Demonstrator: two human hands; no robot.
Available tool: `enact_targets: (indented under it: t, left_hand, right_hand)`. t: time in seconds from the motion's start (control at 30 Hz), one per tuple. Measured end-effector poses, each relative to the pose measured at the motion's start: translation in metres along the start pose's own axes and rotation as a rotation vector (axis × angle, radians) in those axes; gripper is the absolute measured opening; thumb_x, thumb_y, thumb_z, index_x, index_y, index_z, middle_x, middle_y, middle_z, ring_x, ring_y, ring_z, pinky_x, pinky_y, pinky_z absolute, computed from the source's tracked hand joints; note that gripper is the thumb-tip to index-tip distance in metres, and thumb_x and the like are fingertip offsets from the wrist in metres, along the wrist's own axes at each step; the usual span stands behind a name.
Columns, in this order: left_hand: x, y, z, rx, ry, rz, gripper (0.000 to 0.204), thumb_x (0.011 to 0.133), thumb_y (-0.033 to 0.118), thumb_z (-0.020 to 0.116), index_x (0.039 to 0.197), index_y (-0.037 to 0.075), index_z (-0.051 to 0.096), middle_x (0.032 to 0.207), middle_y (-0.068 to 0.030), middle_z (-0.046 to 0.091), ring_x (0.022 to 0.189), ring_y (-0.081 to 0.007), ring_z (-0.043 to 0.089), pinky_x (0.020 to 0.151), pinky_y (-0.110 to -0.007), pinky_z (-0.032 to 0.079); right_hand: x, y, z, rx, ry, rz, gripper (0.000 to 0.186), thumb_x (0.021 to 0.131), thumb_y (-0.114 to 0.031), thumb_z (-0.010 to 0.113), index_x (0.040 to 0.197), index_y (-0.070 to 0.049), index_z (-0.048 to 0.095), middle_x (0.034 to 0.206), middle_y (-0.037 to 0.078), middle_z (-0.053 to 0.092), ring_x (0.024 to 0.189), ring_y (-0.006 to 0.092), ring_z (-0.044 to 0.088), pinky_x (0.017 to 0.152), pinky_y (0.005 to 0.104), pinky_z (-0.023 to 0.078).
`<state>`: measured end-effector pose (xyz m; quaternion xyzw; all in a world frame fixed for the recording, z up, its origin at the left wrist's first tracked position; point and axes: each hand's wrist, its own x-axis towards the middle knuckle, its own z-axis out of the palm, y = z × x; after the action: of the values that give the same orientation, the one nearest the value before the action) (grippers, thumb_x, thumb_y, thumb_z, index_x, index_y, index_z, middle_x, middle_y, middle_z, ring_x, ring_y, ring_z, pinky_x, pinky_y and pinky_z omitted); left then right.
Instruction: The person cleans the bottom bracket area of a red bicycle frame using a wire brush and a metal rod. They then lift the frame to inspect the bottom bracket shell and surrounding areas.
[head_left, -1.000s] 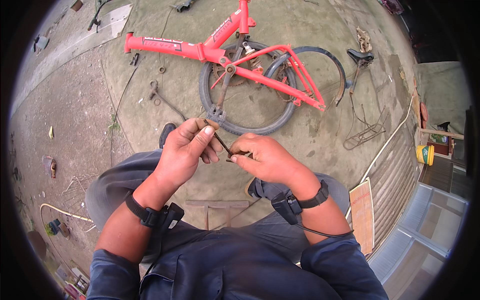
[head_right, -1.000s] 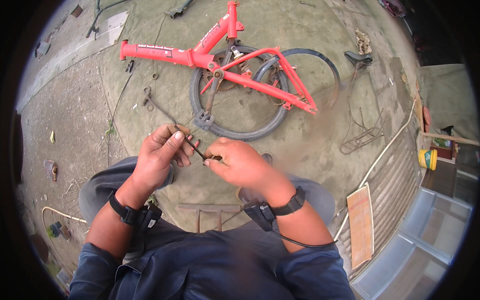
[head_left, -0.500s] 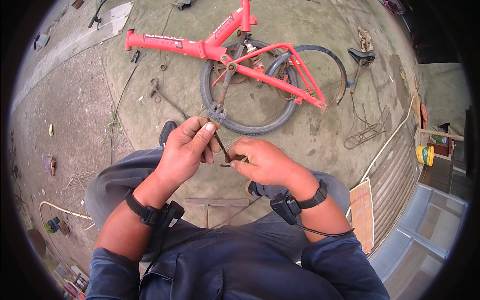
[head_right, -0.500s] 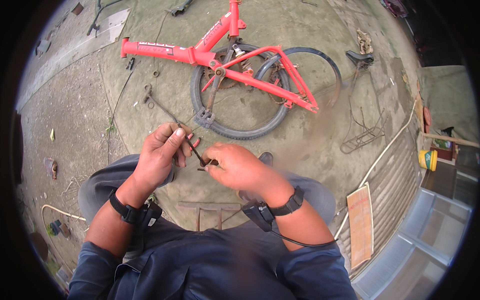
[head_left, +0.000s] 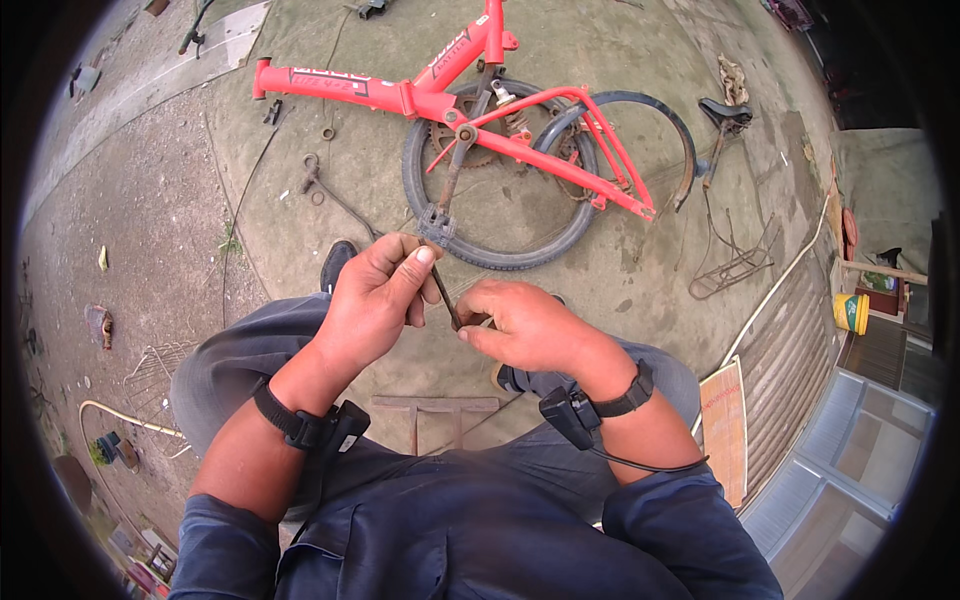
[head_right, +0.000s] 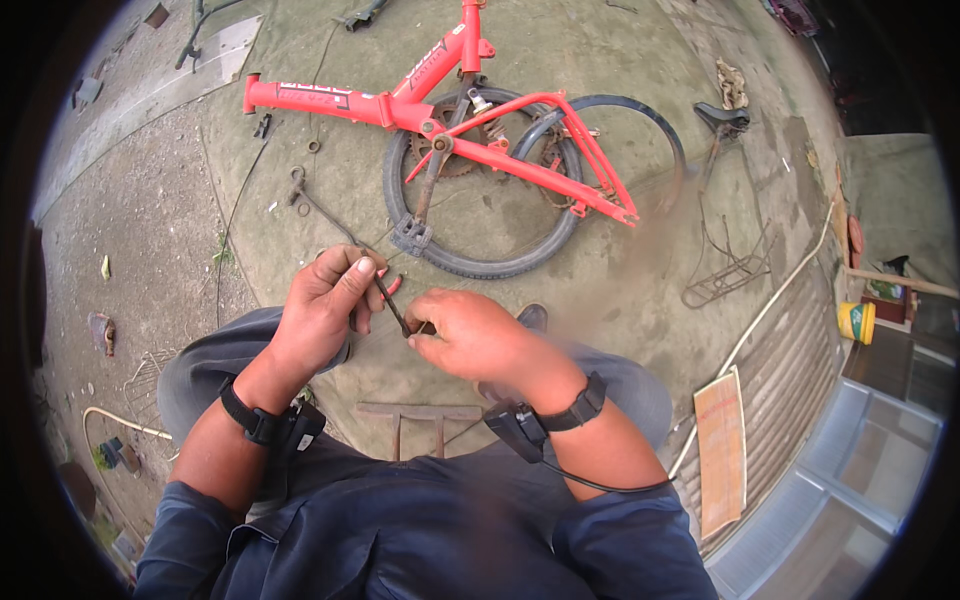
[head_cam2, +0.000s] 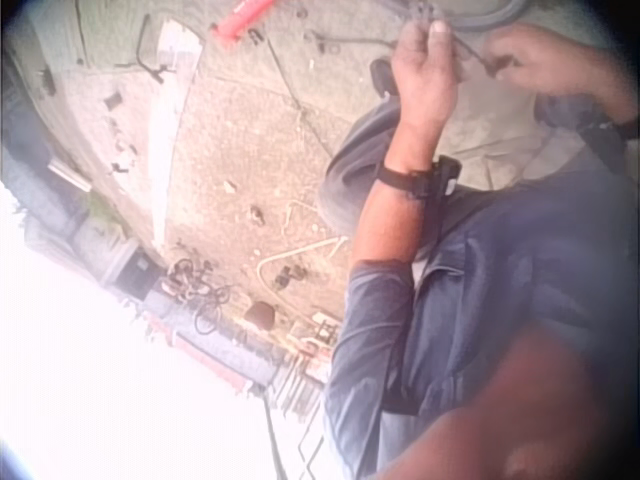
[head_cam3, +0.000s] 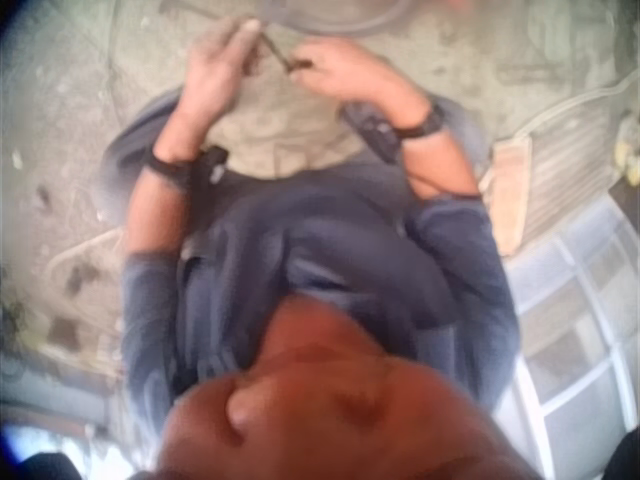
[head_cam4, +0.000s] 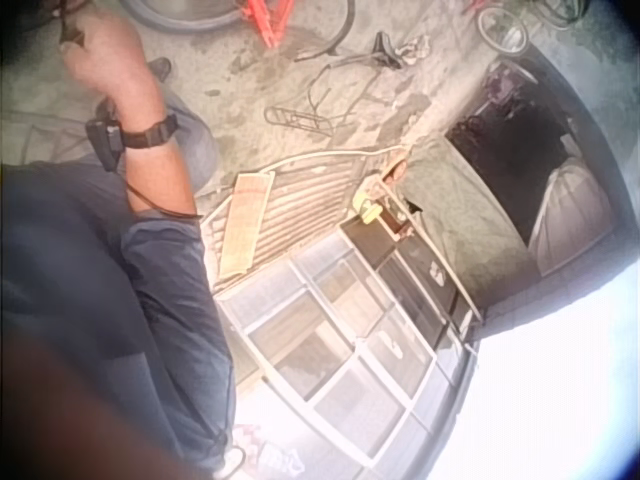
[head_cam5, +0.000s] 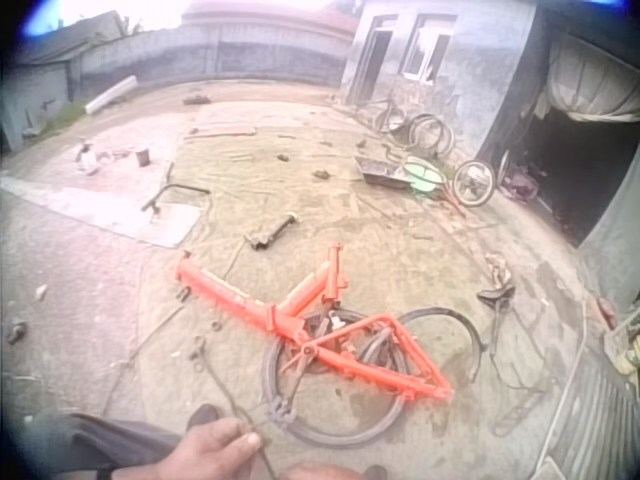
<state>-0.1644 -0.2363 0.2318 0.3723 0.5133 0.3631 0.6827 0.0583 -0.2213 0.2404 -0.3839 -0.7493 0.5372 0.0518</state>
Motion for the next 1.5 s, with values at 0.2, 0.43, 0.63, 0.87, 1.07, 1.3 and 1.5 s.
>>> enact_targets:
  t: [0.2,0.43,0.63,0.87,1.07,1.3,1.5]
  left_hand:
    - [-0.0001,0.0028,-0.0008,0.021,0.006,-0.018,0.027,0.110,0.027,0.055,0.112,0.002,0.064,0.078,-0.0018,0.065,0.057,-0.0049,0.053,0.052,-0.021,0.044]
    - [0.0004,0.0034,-0.0008,0.041,0.005,-0.028,0.027,0.110,0.027,0.055,0.112,0.002,0.064,0.077,-0.0012,0.064,0.055,-0.0037,0.051,0.050,-0.020,0.041]
    - [0.0002,0.0029,0.0008,0.049,0.021,-0.029,0.027,0.111,0.027,0.054,0.111,0.002,0.064,0.076,-0.0007,0.064,0.054,-0.0033,0.050,0.049,-0.019,0.040]
    - [0.0002,0.0049,-0.0001,0.051,0.019,-0.053,0.026,0.110,0.027,0.055,0.111,0.002,0.064,0.077,-0.0009,0.064,0.054,-0.0032,0.049,0.049,-0.019,0.040]
    - [0.0000,0.0061,-0.0012,0.074,0.022,-0.085,0.025,0.109,0.027,0.057,0.112,0.003,0.064,0.079,-0.0016,0.066,0.056,-0.0048,0.051,0.051,-0.022,0.043]
    - [-0.0004,0.0032,-0.0012,0.066,0.025,-0.072,0.025,0.109,0.026,0.057,0.113,0.003,0.064,0.079,-0.0017,0.066,0.055,-0.0045,0.050,0.051,-0.022,0.043]
    - [0.0009,-0.0019,-0.0030,0.059,0.039,-0.031,0.025,0.110,0.025,0.056,0.113,0.002,0.064,0.079,-0.0013,0.065,0.056,-0.0041,0.049,0.051,-0.021,0.043]
  right_hand:
    - [0.0009,0.0007,0.0014,-0.012,-0.005,-0.002,0.017,0.089,-0.016,0.069,0.098,-0.002,0.068,0.094,0.014,0.069,0.093,0.0345,0.066,0.081,0.0442,0.052]
    - [0.0008,0.0006,0.0019,-0.019,0.005,-0.022,0.016,0.089,-0.016,0.069,0.097,-0.002,0.068,0.094,0.014,0.069,0.092,0.0341,0.066,0.080,0.0441,0.053]
    - [0.0005,-0.0001,0.0023,-0.012,0.003,-0.022,0.016,0.089,-0.016,0.069,0.097,-0.003,0.068,0.093,0.014,0.069,0.091,0.0342,0.066,0.079,0.0441,0.052]
    - [0.0003,-0.0006,0.0022,-0.019,-0.009,-0.008,0.016,0.088,-0.017,0.069,0.096,-0.003,0.068,0.093,0.014,0.068,0.091,0.0341,0.066,0.079,0.0440,0.052]
    - [-0.0004,-0.0015,0.0021,-0.017,-0.008,-0.003,0.017,0.088,-0.017,0.070,0.097,-0.002,0.068,0.093,0.014,0.068,0.092,0.0342,0.065,0.080,0.0439,0.052]
    - [-0.0012,-0.0012,0.0026,-0.022,-0.007,-0.011,0.018,0.088,-0.018,0.070,0.098,-0.002,0.068,0.094,0.014,0.068,0.093,0.0343,0.066,0.081,0.0444,0.052]
    - [-0.0007,-0.0010,0.0061,-0.021,0.019,-0.019,0.020,0.088,-0.021,0.070,0.098,-0.004,0.068,0.095,0.014,0.067,0.093,0.0351,0.066,0.080,0.0450,0.052]
